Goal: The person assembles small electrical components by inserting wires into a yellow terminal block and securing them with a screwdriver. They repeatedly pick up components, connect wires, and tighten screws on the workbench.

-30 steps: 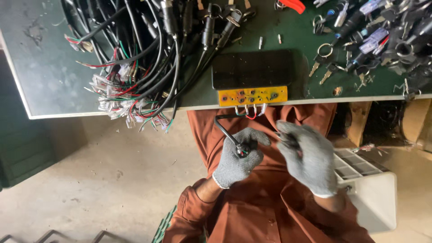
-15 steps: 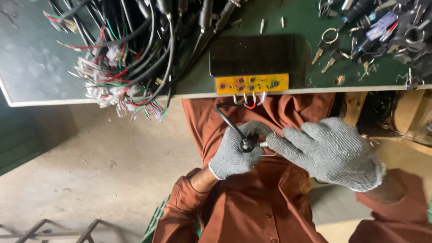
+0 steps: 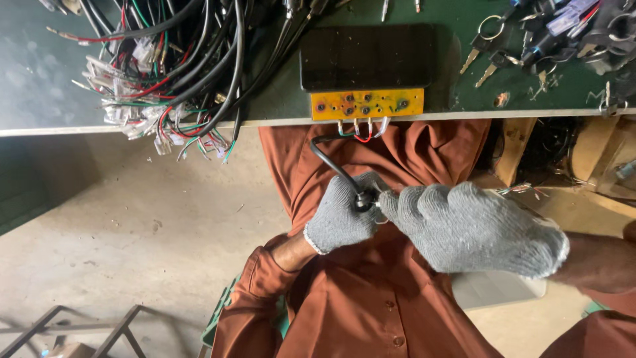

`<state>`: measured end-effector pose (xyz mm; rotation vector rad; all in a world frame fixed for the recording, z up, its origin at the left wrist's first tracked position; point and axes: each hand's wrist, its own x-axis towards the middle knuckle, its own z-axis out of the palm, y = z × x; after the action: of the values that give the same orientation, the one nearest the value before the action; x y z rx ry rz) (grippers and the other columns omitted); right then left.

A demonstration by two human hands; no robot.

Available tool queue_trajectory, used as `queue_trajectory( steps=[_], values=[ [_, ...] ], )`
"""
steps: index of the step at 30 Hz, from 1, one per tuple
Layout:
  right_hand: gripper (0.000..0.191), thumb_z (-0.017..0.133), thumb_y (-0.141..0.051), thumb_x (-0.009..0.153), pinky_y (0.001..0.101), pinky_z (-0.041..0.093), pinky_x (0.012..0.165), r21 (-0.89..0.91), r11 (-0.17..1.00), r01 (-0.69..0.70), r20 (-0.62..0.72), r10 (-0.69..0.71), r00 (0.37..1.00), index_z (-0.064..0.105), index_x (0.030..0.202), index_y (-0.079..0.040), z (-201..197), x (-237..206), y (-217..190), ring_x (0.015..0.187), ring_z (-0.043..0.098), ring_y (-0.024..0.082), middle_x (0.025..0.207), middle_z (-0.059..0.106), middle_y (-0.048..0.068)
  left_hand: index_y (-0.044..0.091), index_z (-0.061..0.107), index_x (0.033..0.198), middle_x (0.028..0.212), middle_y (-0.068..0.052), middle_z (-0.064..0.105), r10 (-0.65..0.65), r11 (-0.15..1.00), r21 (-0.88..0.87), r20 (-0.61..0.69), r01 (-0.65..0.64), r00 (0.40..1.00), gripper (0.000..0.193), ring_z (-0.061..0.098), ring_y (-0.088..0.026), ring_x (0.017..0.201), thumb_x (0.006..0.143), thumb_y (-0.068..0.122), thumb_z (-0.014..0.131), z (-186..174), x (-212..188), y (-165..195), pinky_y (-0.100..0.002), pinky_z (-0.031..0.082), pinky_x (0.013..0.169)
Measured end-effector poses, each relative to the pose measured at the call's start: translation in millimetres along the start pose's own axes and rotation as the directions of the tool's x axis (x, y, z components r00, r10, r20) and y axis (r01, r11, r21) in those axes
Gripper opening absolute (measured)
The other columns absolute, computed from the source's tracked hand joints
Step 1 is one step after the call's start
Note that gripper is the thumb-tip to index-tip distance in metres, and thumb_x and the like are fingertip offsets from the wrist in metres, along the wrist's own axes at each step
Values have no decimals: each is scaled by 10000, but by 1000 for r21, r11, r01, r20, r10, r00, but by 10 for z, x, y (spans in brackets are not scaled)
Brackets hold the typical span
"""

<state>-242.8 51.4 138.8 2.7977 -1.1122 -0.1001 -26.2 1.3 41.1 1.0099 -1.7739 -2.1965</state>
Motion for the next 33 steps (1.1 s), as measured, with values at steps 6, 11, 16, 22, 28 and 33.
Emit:
queue_trajectory(
  steps=[6, 11, 16, 22, 28, 33],
  values=[
    [380, 625, -285, 905, 299, 369, 453, 213, 958, -189, -160, 225, 961, 702, 1230, -105, 69, -15, -27, 566, 483, 144, 739, 538, -24, 28, 657, 962, 757, 1, 624, -138, 946, -290, 36, 142, 990, 130, 516, -43, 629, 845, -26, 676, 44, -91, -126, -249, 420, 526],
    [450, 644, -238, 836, 301, 395, 447, 237, 952, -194, -106, 224, 969, 706, 1257, -95, 103, -6, -93, 581, 519, 133, 735, 549, -37, 33, 655, 968, 755, -7, 619, -107, 459, -857, 208, 233, 972, 164, 530, -73, 640, 939, 194, 651, 88, -51, -215, -245, 424, 551],
    [570, 647, -158, 747, 328, 491, 587, 410, 855, -317, -112, 392, 913, 676, 1309, -72, 96, 36, -71, 721, 591, 163, 869, 635, -3, 26, 618, 1024, 833, 43, 588, -4, 829, -558, 62, 38, 998, 115, 518, -18, 691, 929, -38, 604, 27, -66, -219, -198, 396, 572],
    [432, 805, -196, 825, 332, 510, 614, 560, 680, -472, -80, 612, 787, 721, 1222, -48, 7, -199, 33, 721, 608, 163, 876, 661, 13, 18, 632, 1082, 889, 23, 628, 43, 907, -417, -27, -51, 999, 204, 544, -28, 707, 888, -44, 632, -84, 8, -86, -198, 437, 612],
    [326, 778, -215, 852, 312, 502, 590, 844, 218, -490, 74, 857, 509, 715, 1160, -128, 223, -209, -197, 646, 619, 163, 868, 659, 10, 31, 639, 1122, 969, 8, 660, 4, 922, -387, -20, -12, 1000, 276, 577, -48, 789, 850, -9, 666, -51, 9, 30, -223, 497, 689],
    [280, 794, -194, 794, 374, 408, 411, 560, 719, -412, 54, 464, 884, 780, 1070, -238, 302, -236, -147, 517, 583, 200, 720, 677, -32, 26, 654, 1120, 938, -19, 718, 71, 970, -234, -7, -70, 997, 255, 665, -80, 834, 865, 33, 668, -88, 1, 63, -250, 549, 737]
  ],
)
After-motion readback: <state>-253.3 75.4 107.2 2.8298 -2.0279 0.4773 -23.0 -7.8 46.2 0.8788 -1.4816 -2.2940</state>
